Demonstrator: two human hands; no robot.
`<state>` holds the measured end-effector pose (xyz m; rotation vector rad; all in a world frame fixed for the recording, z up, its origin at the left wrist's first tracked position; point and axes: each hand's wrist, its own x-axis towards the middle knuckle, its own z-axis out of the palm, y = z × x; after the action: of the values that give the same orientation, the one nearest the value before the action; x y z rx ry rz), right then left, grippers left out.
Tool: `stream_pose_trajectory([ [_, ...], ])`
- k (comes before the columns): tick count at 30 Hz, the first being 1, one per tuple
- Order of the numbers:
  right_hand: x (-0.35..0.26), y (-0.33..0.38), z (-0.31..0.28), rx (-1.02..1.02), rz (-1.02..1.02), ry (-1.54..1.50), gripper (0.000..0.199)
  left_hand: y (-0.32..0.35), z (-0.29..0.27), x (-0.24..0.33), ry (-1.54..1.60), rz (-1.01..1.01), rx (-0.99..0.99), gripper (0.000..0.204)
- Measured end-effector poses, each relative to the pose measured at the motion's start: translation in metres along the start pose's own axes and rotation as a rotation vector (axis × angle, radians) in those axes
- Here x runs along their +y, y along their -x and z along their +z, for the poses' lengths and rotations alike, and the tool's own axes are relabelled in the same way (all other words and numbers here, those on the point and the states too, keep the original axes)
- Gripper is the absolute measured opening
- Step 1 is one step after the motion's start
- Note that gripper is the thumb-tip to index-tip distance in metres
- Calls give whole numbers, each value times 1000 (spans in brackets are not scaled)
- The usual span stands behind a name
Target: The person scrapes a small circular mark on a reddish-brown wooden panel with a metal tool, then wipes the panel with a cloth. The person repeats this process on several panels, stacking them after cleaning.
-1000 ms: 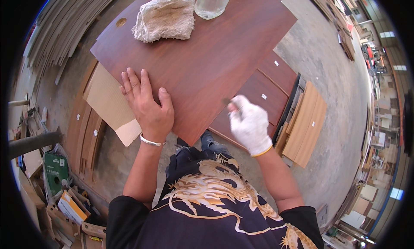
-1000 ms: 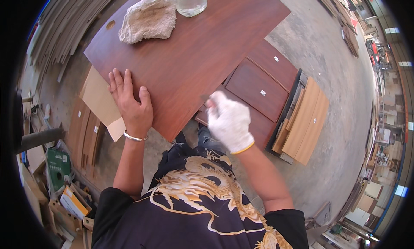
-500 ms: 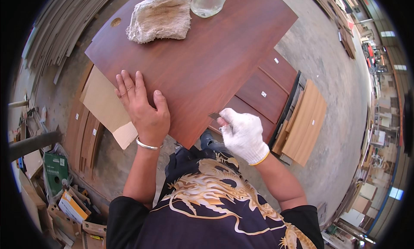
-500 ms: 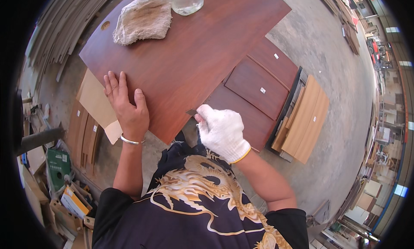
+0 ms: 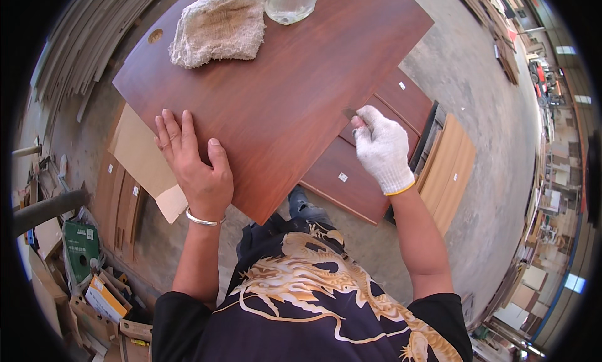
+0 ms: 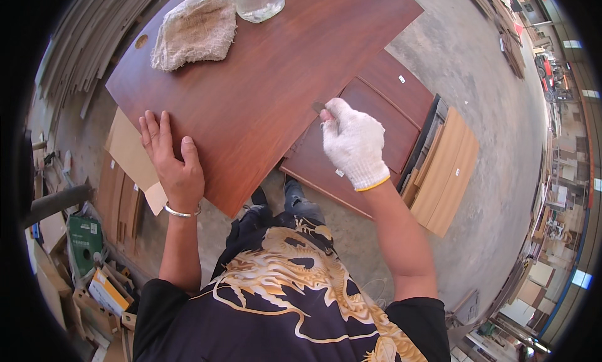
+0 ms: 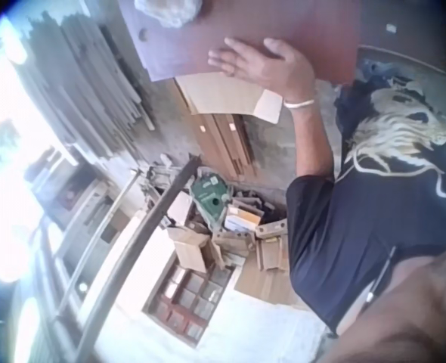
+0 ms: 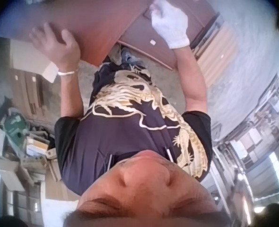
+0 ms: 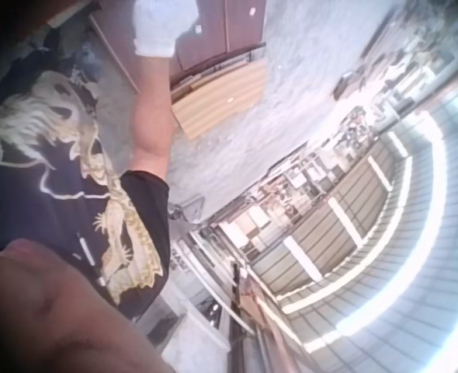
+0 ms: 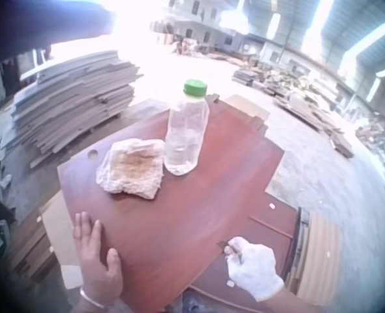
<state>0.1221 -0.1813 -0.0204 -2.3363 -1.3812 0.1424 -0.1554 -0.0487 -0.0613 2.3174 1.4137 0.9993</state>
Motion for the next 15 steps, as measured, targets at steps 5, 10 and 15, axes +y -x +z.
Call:
stream_pose_trajectory([
  [5, -20, 24, 4, -34, -145, -68, 8, 2, 0, -1, -3, -7, 2, 60],
  [10, -12, 18, 3, 0, -141, -27, 11, 1, 0, -2, 2, 11, 6, 59],
  [15, -23, 23, 0, -39, -143, -19, 10, 1, 1, -3, -7, 18, 5, 59],
])
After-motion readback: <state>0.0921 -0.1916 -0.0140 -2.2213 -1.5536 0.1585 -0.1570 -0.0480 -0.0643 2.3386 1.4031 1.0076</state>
